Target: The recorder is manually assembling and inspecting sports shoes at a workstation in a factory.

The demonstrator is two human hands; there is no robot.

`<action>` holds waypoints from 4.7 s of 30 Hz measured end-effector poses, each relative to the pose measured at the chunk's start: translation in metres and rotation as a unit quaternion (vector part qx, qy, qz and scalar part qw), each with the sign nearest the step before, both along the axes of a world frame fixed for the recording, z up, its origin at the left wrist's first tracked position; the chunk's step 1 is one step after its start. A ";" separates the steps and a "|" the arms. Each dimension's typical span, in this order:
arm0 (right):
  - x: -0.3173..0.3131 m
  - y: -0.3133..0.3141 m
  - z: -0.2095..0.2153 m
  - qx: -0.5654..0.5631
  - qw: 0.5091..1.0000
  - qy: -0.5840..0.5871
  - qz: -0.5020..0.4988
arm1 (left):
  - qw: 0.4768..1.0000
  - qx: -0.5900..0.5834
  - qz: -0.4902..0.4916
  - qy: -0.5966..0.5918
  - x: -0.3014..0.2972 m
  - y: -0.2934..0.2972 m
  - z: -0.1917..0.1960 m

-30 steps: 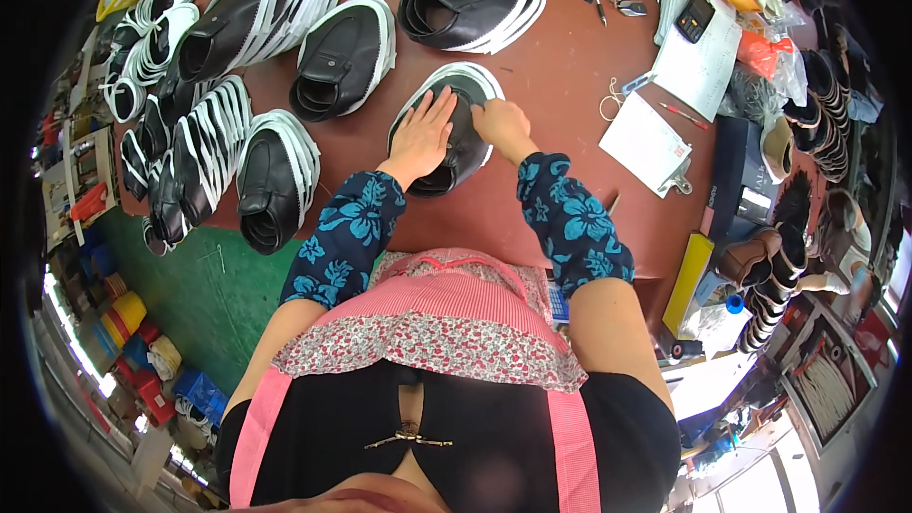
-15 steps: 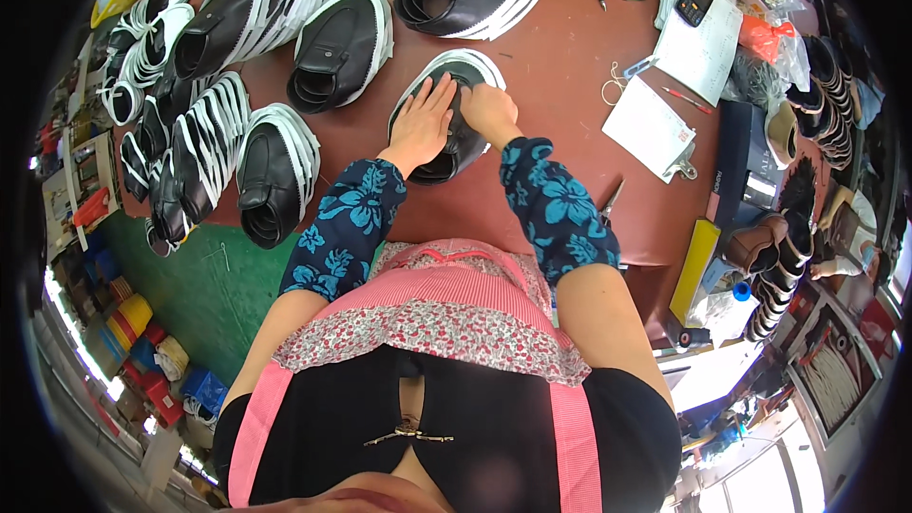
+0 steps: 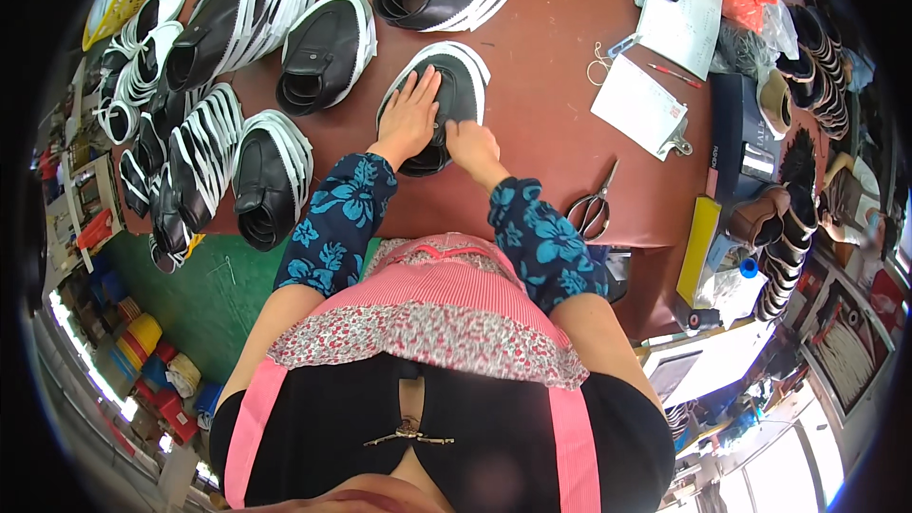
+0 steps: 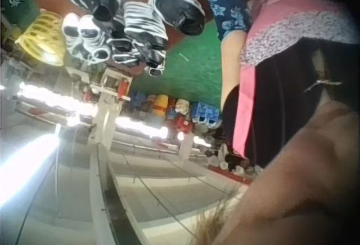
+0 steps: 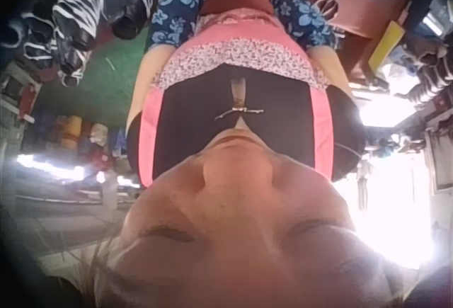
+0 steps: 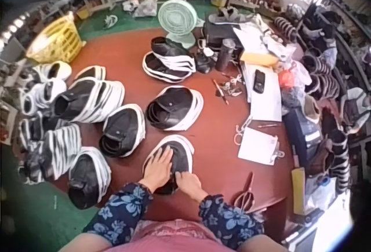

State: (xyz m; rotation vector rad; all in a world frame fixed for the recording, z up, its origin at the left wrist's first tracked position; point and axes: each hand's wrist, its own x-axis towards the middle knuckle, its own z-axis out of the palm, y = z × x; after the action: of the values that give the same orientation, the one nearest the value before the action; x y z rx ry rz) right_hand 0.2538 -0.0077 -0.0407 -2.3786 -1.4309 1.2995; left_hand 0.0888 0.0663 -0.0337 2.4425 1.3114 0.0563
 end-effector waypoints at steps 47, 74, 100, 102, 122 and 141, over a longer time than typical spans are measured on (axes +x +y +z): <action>0.060 -0.064 0.042 0.172 0.964 0.179 -0.095 | 0.967 0.146 0.044 -0.204 -0.036 -0.123 0.065; -0.042 0.023 0.029 0.256 0.811 -0.101 0.517 | 0.830 -0.319 0.443 -0.109 -0.033 -0.126 0.029; 0.091 -0.030 0.033 0.237 0.965 0.074 -0.085 | 0.971 0.034 0.111 -0.209 -0.005 -0.163 0.087; 0.097 -0.042 0.020 0.151 0.970 0.135 -0.136 | 0.984 0.060 0.029 -0.164 0.003 -0.174 0.075; 0.121 -0.066 -0.006 0.121 0.874 0.373 -0.286 | 0.596 -0.387 0.481 -0.514 -0.074 -0.214 0.110; 0.063 -0.072 0.069 0.284 0.893 0.290 -0.196 | 0.918 -0.196 0.232 -0.254 -0.033 -0.170 0.104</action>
State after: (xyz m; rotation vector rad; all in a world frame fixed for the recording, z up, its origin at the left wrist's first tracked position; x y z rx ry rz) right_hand 0.3164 -0.0796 0.0285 -1.5913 -0.9156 1.1333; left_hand 0.0562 -0.1033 0.0708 1.5967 1.4463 0.4702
